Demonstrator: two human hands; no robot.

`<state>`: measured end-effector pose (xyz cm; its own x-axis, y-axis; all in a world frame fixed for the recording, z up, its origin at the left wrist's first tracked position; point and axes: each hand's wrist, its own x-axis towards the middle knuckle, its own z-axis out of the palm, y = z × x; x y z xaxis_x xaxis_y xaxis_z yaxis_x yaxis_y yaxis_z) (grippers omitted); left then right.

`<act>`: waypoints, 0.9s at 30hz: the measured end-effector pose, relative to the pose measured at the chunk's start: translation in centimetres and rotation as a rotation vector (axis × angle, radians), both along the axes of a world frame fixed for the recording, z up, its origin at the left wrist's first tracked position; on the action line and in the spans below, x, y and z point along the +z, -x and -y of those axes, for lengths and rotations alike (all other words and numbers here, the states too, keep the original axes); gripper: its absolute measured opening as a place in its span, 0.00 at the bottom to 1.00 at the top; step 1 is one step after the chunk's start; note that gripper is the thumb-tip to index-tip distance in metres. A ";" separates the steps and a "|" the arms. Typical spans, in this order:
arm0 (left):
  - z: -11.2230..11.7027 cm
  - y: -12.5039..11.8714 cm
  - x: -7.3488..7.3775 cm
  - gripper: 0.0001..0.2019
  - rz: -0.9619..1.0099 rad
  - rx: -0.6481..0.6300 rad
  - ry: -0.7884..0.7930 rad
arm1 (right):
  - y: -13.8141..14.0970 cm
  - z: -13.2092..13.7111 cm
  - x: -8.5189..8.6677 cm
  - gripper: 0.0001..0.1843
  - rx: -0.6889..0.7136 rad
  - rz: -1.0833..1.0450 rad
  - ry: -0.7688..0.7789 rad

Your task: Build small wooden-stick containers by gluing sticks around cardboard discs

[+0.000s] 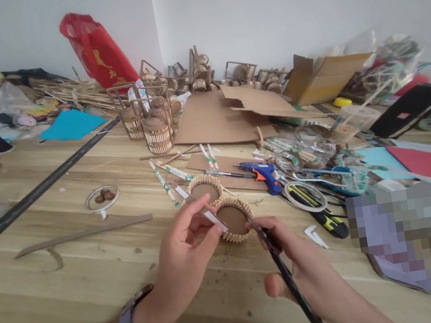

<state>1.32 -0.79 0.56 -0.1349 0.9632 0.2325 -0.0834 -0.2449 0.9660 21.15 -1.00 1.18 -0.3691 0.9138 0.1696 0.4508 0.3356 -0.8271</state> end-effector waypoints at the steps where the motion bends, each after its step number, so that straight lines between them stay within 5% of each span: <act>1: 0.1 -0.1 0.0 0.20 0.004 0.003 -0.008 | 0.0 0.1 -0.1 0.31 -0.014 0.029 -0.038; 10: 1.0 -0.2 -0.3 0.23 -0.012 -0.080 -0.008 | 0.8 1.1 -0.6 0.27 0.019 0.155 -0.116; 27: 1.3 0.0 -0.6 0.23 -0.071 -0.106 0.012 | 1.2 1.5 0.2 0.25 0.055 0.033 0.179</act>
